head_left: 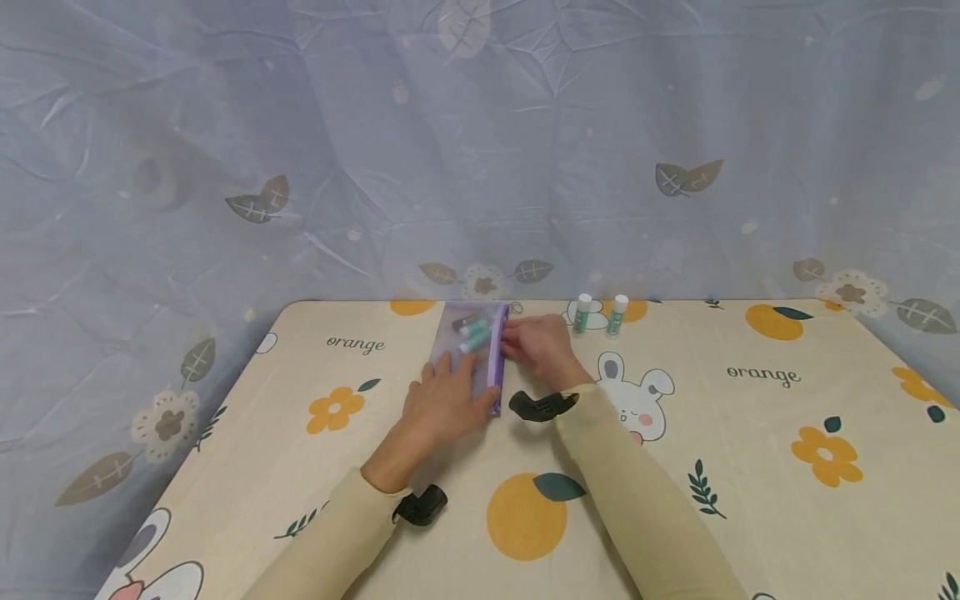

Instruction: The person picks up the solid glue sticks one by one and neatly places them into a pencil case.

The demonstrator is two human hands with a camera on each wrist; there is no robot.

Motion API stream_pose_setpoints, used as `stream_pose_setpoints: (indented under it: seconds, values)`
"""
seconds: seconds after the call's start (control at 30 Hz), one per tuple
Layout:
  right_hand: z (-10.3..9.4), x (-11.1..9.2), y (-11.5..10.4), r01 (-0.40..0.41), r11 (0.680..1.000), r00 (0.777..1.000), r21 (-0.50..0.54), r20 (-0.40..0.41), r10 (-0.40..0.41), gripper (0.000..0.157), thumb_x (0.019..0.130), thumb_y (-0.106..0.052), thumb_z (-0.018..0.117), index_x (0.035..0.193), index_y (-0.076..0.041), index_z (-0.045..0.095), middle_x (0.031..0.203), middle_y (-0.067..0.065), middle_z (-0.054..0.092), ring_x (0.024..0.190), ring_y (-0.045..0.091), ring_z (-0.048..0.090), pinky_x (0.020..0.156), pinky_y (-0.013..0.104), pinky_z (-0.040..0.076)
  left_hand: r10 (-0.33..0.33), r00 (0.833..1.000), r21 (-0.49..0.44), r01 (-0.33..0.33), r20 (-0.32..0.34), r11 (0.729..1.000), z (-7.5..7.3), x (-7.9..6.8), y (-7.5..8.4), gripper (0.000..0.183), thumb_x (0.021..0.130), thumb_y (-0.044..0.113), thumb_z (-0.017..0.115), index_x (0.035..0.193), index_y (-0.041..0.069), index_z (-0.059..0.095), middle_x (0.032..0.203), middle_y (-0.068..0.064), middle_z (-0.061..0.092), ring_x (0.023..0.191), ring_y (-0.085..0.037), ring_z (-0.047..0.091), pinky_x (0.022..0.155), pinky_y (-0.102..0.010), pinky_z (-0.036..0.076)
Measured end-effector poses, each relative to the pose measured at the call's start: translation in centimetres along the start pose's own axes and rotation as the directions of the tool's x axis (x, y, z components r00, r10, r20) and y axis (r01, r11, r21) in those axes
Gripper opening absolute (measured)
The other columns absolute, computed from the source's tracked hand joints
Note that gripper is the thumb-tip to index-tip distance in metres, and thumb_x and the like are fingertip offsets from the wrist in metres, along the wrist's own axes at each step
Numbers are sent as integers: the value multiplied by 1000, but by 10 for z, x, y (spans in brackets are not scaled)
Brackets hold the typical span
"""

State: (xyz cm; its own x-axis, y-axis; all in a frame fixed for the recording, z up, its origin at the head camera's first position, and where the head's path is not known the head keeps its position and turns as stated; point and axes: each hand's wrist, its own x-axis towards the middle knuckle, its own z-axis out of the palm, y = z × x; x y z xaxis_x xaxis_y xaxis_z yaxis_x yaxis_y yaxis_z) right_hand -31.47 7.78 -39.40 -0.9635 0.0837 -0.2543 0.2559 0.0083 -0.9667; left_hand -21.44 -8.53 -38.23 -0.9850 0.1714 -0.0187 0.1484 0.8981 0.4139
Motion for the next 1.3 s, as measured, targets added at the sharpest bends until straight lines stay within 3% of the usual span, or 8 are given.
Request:
stream_pose_setpoints:
  seconds: [0.33,0.6,0.87,1.13,1.3]
  values:
    - [-2,-1,-3,18,999,1000,-36,-24,-19,30,97,-1,72,126,0,76,122,21,78,89,16,79,83,28,63,4,1000,-4,-4,3,1000,0,0,0,68,104,50,57,161,14,45,161,-27,43,140,-49,47,109,-69,42]
    - [-4,-4,-9,115,991,991,-72,-57,-119,35,98,-6,70,133,-1,72,129,21,75,110,34,78,92,38,63,2,1000,-6,-2,1,1000,-1,-2,0,67,104,50,58,159,14,46,158,-27,45,137,-48,47,108,-68,42]
    - [-4,-7,-18,186,976,979,-113,-59,-194,38,99,-14,72,135,-2,71,135,17,71,120,32,72,103,41,59,8,1000,-1,-8,-9,1000,0,-2,0,66,104,49,58,159,14,47,154,-26,48,133,-47,49,105,-67,44]
    - [-11,-11,-29,286,955,958,-82,-3,-287,38,99,-14,75,136,-6,71,138,14,71,127,28,69,107,40,57,6,1000,4,-6,-8,1000,0,-4,1,66,104,50,58,158,14,48,153,-26,49,132,-47,50,105,-67,44]
    - [-16,-16,-37,379,922,925,-76,52,-376,39,99,-13,75,137,-5,70,138,14,71,127,29,69,105,39,58,11,1000,1,-10,-11,1000,-1,-5,2,66,104,49,59,158,12,48,151,-26,51,129,-46,51,104,-66,45]
